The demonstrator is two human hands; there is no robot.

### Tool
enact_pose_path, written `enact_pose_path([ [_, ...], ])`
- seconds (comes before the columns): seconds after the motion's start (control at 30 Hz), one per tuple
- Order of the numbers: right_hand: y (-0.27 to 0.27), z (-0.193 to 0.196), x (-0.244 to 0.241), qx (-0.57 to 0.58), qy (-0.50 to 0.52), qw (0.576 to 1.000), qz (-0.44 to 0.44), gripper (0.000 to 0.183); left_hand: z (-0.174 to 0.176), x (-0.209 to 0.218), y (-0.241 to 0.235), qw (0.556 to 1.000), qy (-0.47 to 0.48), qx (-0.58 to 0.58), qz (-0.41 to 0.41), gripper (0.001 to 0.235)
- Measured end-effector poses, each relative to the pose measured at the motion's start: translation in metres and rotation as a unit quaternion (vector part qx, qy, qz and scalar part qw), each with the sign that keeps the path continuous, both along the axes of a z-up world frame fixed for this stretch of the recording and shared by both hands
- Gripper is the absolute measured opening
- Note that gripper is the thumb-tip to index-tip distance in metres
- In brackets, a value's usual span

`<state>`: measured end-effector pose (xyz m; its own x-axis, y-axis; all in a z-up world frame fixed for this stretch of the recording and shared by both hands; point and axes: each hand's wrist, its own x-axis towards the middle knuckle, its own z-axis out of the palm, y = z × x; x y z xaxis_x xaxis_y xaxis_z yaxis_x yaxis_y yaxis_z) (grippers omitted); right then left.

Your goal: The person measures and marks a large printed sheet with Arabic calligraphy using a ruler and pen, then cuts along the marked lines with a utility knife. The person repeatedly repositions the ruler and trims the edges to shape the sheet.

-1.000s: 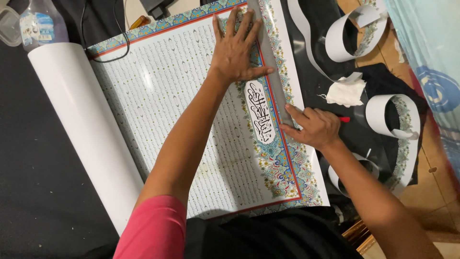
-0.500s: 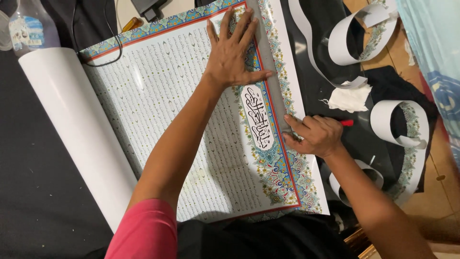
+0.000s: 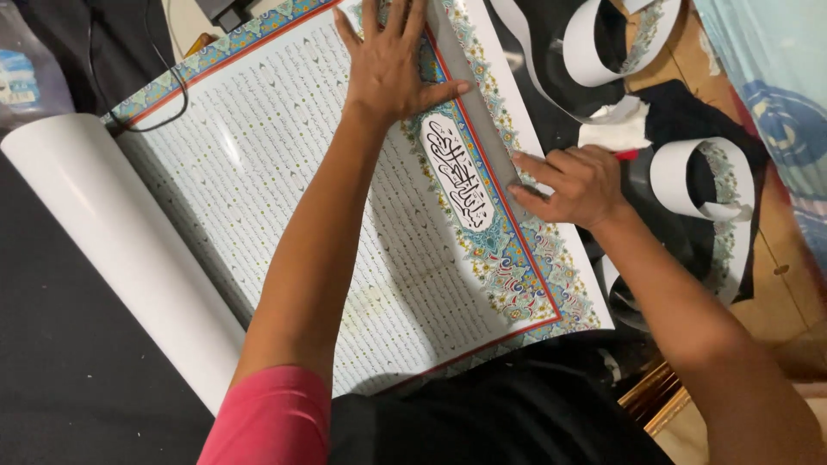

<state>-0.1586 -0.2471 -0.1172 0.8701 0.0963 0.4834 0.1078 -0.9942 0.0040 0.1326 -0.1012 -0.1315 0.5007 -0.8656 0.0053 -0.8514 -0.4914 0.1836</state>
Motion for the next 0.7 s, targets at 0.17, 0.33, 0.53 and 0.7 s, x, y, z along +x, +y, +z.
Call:
enact_pose_path([
  [0.17,0.013,0.013,-0.011,0.074,0.022,0.997,-0.003,0.031,0.003,0.005,0.002,1.000,0.008,-0.023,0.002,0.126],
  [0.33,0.012,-0.002,-0.023,0.060,0.057,0.996,0.026,0.041,-0.004,0.008,0.007,0.999,0.024,-0.034,-0.010,0.126],
  [0.53,0.008,0.000,-0.018,0.038,0.052,0.996,0.056,0.043,0.001,0.010,0.006,0.998,0.041,-0.042,-0.030,0.122],
  [0.7,0.000,-0.004,-0.022,0.048,0.049,0.995,0.065,0.048,-0.004,0.010,0.004,0.995,0.057,-0.060,-0.058,0.112],
])
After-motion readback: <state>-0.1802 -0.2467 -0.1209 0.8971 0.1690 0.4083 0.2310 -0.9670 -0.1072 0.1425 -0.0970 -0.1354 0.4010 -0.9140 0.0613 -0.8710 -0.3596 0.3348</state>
